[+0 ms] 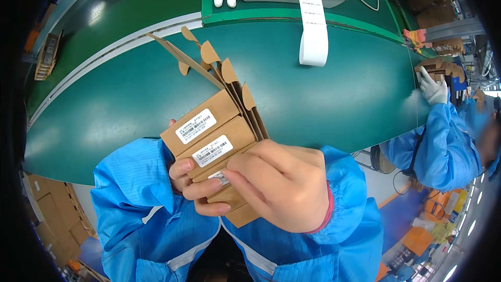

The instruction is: The person repeatedly picks up small cardboard boxes containing electronic devices, peels labels from a printer, and applies them to the boxes. They then place the labeled boxes into a larger cardboard box on the table.

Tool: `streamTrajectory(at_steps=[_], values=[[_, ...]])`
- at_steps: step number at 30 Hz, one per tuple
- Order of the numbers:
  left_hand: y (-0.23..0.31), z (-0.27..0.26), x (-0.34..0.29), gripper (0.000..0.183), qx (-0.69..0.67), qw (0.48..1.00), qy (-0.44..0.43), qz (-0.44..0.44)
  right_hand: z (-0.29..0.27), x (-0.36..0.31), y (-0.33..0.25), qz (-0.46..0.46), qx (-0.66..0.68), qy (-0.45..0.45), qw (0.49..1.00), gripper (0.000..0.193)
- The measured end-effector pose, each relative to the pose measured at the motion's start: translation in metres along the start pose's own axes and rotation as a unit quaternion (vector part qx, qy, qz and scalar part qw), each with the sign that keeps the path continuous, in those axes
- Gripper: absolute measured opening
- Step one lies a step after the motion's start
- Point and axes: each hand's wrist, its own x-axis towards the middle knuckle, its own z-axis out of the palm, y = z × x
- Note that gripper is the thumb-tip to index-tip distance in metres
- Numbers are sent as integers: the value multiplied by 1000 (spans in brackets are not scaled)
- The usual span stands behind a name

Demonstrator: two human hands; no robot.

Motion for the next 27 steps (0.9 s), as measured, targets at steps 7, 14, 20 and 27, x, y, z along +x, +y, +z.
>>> streamTrajectory(at_steps=[7, 14, 20, 27], values=[[-2, -3, -4, 40, 29, 1000, -12, 4, -23, 21, 13, 19, -166, 1, 986, 22], [-9, -10, 5, 37, 11, 996, -69, 50, -67, 80, 198, 91, 100, 81, 987, 34], [-11, -14, 1, 41, 37, 995, -80, 53, -49, 89, 208, 94, 164, 162, 969, 16], [-11, -10, -4, 38, 14, 997, -50, 56, -45, 74, 199, 50, 95, 285, 953, 4]])
